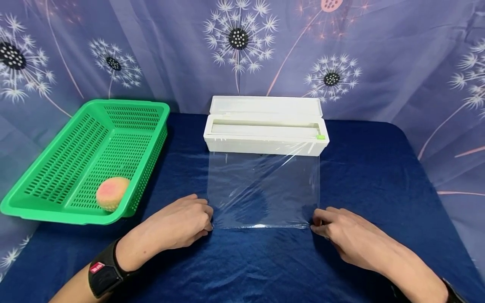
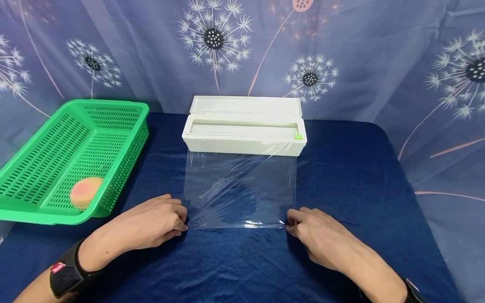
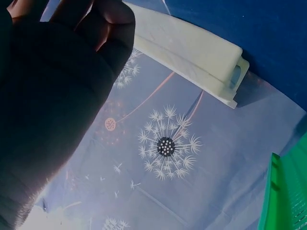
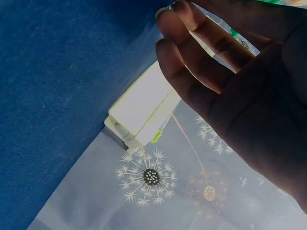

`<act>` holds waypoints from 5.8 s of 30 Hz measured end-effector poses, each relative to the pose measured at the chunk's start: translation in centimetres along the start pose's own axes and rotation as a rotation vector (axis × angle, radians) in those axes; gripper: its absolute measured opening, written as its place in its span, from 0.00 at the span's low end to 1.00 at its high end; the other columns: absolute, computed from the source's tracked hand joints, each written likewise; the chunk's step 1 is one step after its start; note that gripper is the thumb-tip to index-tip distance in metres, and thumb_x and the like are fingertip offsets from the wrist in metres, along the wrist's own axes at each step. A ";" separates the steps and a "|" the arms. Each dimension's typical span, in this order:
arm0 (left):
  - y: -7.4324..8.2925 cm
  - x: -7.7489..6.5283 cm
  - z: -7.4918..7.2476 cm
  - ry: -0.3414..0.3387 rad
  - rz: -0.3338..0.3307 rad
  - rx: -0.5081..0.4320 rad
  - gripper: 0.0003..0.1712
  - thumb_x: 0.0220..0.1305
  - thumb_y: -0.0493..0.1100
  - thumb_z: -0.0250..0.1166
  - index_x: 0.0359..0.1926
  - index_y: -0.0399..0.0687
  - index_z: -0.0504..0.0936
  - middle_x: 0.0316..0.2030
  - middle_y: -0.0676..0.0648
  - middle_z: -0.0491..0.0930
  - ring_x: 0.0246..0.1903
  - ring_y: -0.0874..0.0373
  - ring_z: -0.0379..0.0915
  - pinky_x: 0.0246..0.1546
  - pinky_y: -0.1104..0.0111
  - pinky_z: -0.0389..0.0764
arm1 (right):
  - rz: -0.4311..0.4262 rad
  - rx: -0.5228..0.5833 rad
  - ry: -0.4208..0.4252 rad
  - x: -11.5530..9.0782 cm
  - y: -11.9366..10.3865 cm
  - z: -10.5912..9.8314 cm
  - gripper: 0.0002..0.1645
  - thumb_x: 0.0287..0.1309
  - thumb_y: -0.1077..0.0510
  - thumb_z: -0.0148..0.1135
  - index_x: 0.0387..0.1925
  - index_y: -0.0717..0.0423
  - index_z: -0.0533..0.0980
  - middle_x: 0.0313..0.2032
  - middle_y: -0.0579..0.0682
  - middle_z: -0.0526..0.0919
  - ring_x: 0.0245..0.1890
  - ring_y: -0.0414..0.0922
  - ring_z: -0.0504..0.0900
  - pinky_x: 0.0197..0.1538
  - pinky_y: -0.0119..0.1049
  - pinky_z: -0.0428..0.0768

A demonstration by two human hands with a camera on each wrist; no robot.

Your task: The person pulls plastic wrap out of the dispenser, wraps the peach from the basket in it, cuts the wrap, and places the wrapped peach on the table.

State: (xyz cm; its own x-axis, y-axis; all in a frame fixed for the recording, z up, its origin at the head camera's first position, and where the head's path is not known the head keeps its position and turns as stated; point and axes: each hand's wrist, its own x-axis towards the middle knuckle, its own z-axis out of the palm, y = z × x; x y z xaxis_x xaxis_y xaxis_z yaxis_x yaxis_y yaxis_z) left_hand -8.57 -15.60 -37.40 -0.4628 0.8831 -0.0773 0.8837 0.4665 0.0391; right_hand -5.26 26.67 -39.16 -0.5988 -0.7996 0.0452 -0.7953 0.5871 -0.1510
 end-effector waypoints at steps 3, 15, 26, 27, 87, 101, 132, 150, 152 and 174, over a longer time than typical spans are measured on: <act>0.0 -0.1 -0.2 -0.003 -0.016 -0.011 0.05 0.63 0.43 0.78 0.33 0.63 0.93 0.29 0.63 0.78 0.30 0.63 0.66 0.34 0.70 0.62 | -0.005 0.001 0.005 0.0 0.1 0.0 0.20 0.52 0.70 0.79 0.42 0.43 0.90 0.39 0.37 0.75 0.32 0.34 0.67 0.34 0.34 0.73; -0.4 -0.5 -0.5 0.014 -0.015 0.010 0.07 0.61 0.42 0.79 0.30 0.63 0.92 0.28 0.62 0.78 0.30 0.61 0.68 0.35 0.69 0.64 | -0.010 0.010 0.023 0.0 0.2 0.1 0.22 0.48 0.72 0.79 0.39 0.43 0.89 0.39 0.37 0.76 0.34 0.36 0.74 0.36 0.37 0.78; -0.5 -1.2 -2.0 0.131 -0.125 0.014 0.08 0.65 0.47 0.76 0.33 0.57 0.84 0.30 0.60 0.78 0.33 0.60 0.73 0.37 0.65 0.72 | -0.044 0.009 0.035 0.1 0.3 0.2 0.22 0.45 0.71 0.78 0.35 0.41 0.88 0.39 0.37 0.75 0.34 0.36 0.73 0.37 0.38 0.79; -0.6 -1.4 -2.4 0.159 -0.143 0.016 0.07 0.66 0.47 0.76 0.34 0.56 0.85 0.30 0.59 0.78 0.34 0.59 0.74 0.38 0.64 0.74 | -0.046 0.009 0.040 0.1 0.3 0.2 0.22 0.45 0.71 0.78 0.35 0.41 0.88 0.39 0.37 0.75 0.34 0.36 0.73 0.36 0.38 0.78; -10.9 -15.4 -4.7 -0.220 -0.872 -0.323 0.57 0.66 0.62 0.73 0.78 0.30 0.58 0.66 0.14 0.65 0.63 0.14 0.61 0.53 0.29 0.72 | -0.036 0.027 0.036 0.1 0.3 0.3 0.16 0.50 0.66 0.78 0.34 0.40 0.87 0.37 0.36 0.73 0.33 0.35 0.72 0.37 0.41 0.78; -10.7 -15.0 -2.6 -0.171 -0.836 -0.369 0.49 0.66 0.46 0.75 0.80 0.37 0.59 0.62 0.19 0.67 0.48 0.35 0.77 0.37 0.55 0.78 | -0.059 0.010 0.032 0.3 0.4 0.1 0.15 0.50 0.64 0.80 0.37 0.42 0.89 0.36 0.36 0.73 0.34 0.36 0.72 0.36 0.41 0.78; -10.8 -14.9 -2.9 -0.095 -0.833 -0.290 0.43 0.61 0.47 0.77 0.72 0.37 0.71 0.53 0.27 0.77 0.42 0.41 0.77 0.34 0.55 0.76 | -0.062 0.020 0.057 0.4 0.4 0.4 0.13 0.49 0.63 0.80 0.36 0.43 0.90 0.36 0.36 0.74 0.34 0.35 0.73 0.37 0.41 0.79; -9.1 -15.2 -5.7 0.121 -0.850 -0.090 0.46 0.53 0.49 0.82 0.69 0.42 0.73 0.52 0.25 0.73 0.38 0.38 0.76 0.27 0.54 0.73 | -0.041 0.019 0.064 0.3 0.5 0.2 0.13 0.49 0.63 0.81 0.36 0.43 0.90 0.37 0.36 0.75 0.34 0.36 0.75 0.37 0.41 0.79; -8.8 -15.2 -6.1 0.143 -0.852 -0.073 0.46 0.52 0.49 0.82 0.69 0.43 0.73 0.51 0.25 0.73 0.36 0.39 0.75 0.26 0.55 0.72 | -0.046 0.013 0.070 0.3 0.6 0.2 0.13 0.49 0.63 0.81 0.35 0.43 0.90 0.37 0.36 0.75 0.34 0.36 0.75 0.36 0.41 0.79; -4.0 -9.5 -9.9 0.363 -0.506 0.011 0.46 0.41 0.44 0.82 0.66 0.49 0.80 0.45 0.40 0.77 0.35 0.52 0.72 0.30 0.57 0.74 | -0.035 0.040 0.051 0.2 0.5 0.4 0.12 0.51 0.63 0.80 0.34 0.42 0.90 0.36 0.34 0.73 0.33 0.34 0.72 0.35 0.40 0.77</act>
State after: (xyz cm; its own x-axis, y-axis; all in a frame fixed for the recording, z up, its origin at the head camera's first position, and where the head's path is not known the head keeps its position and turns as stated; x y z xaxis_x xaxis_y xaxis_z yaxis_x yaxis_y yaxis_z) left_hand -8.38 -25.33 -26.94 -0.8170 0.5145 0.2604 0.5486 0.8326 0.0759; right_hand -5.70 26.79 -39.60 -0.5755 -0.8116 0.1008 -0.8121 0.5525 -0.1878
